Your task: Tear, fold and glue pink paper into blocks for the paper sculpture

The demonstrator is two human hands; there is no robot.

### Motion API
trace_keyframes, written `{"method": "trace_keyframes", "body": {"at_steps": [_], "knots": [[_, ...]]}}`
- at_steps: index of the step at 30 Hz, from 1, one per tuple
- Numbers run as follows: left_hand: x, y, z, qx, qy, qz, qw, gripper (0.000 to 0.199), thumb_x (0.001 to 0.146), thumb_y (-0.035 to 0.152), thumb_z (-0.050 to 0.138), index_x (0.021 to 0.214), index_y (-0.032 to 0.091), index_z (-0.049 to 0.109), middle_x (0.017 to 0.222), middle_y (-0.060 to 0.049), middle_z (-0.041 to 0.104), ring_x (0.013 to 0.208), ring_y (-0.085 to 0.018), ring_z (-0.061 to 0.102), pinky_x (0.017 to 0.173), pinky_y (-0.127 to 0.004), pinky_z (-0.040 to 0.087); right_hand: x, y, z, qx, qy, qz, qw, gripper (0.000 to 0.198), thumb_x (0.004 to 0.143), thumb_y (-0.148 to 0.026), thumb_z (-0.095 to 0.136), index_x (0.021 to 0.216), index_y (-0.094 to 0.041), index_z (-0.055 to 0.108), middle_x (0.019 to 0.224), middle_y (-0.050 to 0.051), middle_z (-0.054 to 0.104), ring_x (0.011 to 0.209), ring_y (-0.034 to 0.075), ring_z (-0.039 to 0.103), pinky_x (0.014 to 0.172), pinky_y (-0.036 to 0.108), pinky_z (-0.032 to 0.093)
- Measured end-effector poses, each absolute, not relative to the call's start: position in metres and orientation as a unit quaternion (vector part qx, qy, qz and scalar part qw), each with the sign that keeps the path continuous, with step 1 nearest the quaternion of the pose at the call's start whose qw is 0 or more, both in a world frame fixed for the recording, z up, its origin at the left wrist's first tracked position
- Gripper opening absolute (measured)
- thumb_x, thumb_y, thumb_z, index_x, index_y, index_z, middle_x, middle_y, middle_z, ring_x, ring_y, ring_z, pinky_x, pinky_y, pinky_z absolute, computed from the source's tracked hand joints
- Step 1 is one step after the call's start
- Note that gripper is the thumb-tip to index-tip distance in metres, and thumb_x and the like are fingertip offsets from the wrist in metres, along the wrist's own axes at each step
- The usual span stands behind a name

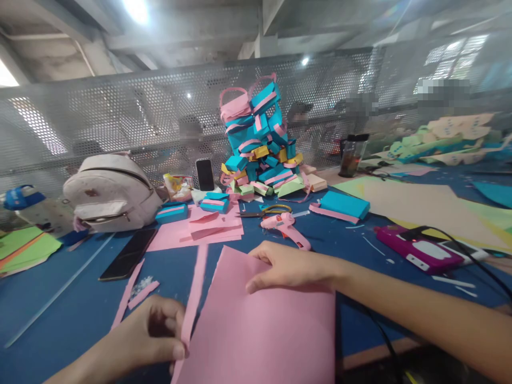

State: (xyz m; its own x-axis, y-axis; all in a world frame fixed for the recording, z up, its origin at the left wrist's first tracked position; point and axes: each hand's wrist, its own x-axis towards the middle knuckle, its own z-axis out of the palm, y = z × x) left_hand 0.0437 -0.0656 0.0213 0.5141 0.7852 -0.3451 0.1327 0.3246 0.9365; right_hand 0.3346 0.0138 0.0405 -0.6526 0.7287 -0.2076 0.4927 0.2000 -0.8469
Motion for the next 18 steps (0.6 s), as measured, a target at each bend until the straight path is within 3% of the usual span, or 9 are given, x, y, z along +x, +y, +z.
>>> {"method": "trace_keyframes", "body": {"at_steps": [10, 18], "knots": [[0.0428, -0.0674, 0.0174, 0.550, 0.452, 0.263, 0.651, 0.041, 0.061, 0.043, 0.088, 0.060, 0.013, 0.060, 0.055, 0.000, 0.064, 0.048, -0.009, 0.059, 0.050, -0.018, 0.042, 0.3377, 0.0206, 0.0385, -0.388, -0.791, 0.460, 0.111, 0.040, 0.071, -0.056, 0.076, 0.080, -0.018, 0.067, 0.082, 0.000, 0.061, 0.080, 0.018, 0.056, 0.065, 0.023, 0.040], [0.0464, -0.0666, 0.0186, 0.530, 0.438, 0.226, 0.690, 0.044, 0.057, 0.047, 0.089, 0.062, 0.013, 0.061, 0.055, 0.001, 0.061, 0.046, -0.006, 0.051, 0.050, -0.018, 0.040, 0.3362, 0.0218, 0.0366, -0.386, -0.790, 0.461, 0.121, 0.041, 0.070, -0.056, 0.076, 0.075, -0.017, 0.065, 0.078, -0.001, 0.059, 0.072, 0.015, 0.052, 0.060, 0.022, 0.037]]}}
